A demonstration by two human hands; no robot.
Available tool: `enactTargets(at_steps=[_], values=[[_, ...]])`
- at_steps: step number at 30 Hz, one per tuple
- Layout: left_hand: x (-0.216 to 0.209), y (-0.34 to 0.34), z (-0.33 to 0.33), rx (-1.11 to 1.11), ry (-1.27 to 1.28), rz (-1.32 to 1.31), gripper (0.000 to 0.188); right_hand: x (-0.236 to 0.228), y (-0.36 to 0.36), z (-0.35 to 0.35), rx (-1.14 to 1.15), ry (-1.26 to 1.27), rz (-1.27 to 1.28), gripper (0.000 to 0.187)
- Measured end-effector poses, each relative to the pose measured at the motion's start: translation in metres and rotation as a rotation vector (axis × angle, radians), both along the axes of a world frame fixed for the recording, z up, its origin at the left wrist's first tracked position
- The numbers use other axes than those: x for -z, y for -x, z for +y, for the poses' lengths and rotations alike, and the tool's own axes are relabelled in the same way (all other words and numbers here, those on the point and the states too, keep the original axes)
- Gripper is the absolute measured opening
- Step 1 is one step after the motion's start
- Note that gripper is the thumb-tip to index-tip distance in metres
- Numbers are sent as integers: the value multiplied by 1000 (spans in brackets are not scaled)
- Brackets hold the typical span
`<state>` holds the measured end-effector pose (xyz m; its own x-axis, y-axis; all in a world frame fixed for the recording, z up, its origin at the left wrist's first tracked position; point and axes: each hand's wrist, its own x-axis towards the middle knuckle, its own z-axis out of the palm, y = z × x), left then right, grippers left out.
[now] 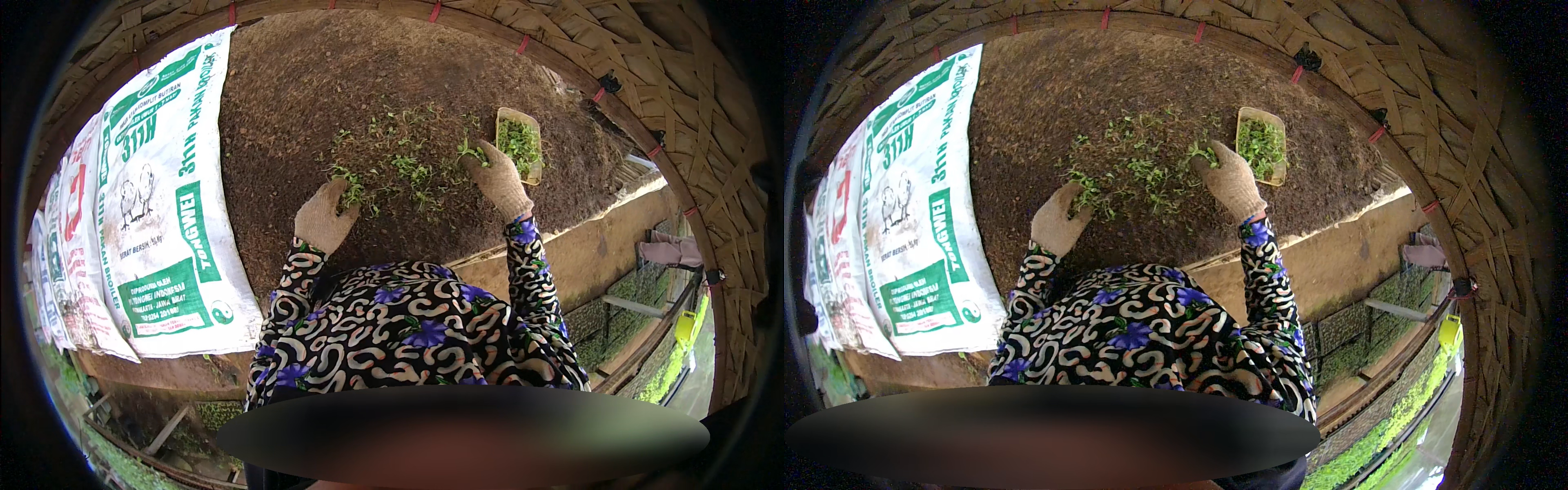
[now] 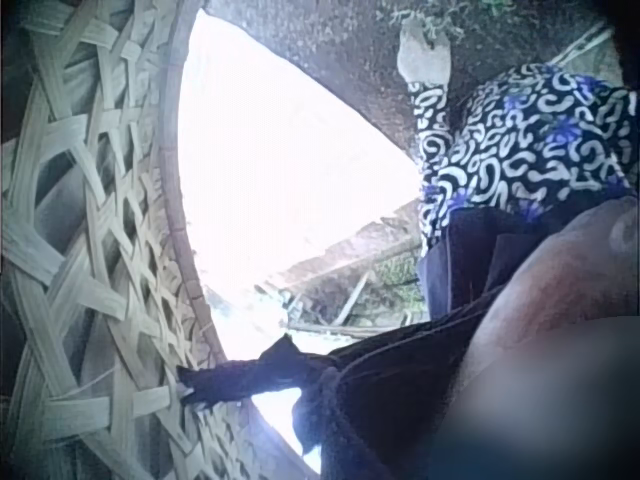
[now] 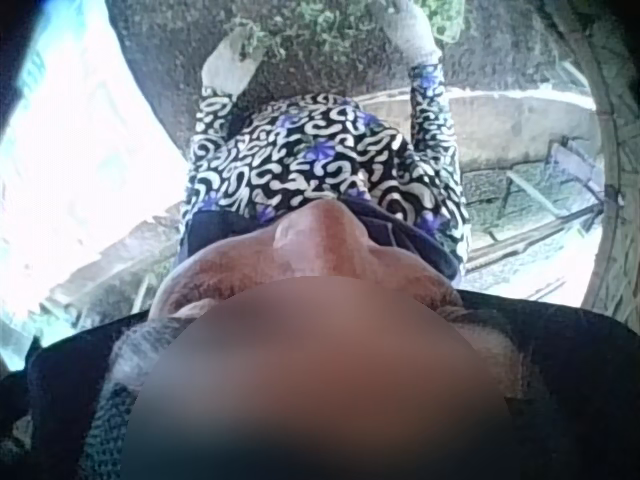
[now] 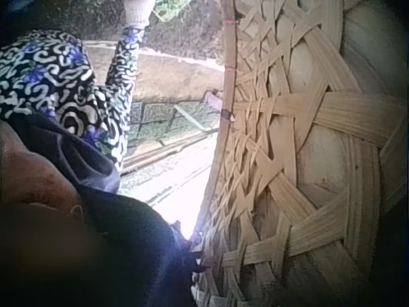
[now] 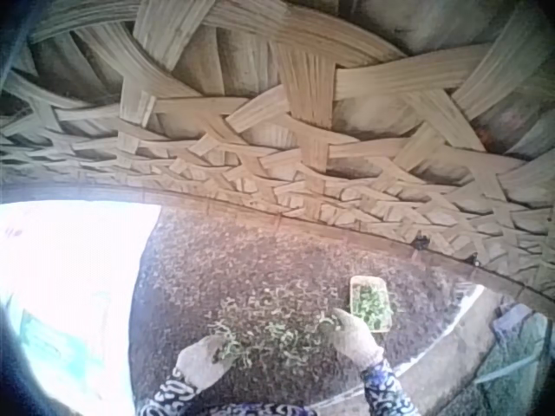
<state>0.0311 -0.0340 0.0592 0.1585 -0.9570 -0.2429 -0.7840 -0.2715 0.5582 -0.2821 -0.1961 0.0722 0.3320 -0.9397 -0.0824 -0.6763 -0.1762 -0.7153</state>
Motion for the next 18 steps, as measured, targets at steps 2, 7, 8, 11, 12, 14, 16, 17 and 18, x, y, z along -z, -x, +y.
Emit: enactTargets(at_steps=[2, 7, 8, 11, 12, 14, 16, 17, 18], values=[[-2, 4, 3, -12, -31, -41, 65, -1, 2, 4, 64, -74, -89, 53], [-10, 12, 3, -16, -108, 88, 69, 16, 8, 5, -155, -35, 27, 50], [-11, 14, 4, -16, -117, 72, 70, 22, 12, 3, -212, -52, 54, 49], [-10, 15, 3, 6, -91, 123, 74, 37, 28, 7, -538, 362, 396, 55], [-8, 15, 5, 6, -39, 178, 73, 41, 29, 10, -471, 300, 253, 56], [1, 18, 9, -11, 32, 201, 70, 44, 25, 15, -445, 312, 159, 57], [17, 19, 9, -6, 44, 212, 58, 43, 11, 17, -457, 235, 260, 57], [26, 20, 8, 3, 109, 186, 52, 42, 2, 19, -399, 6, 181, 56], [36, 20, 7, 77, 206, 95, 47, 40, -6, 20, -226, -150, 85, 56]])
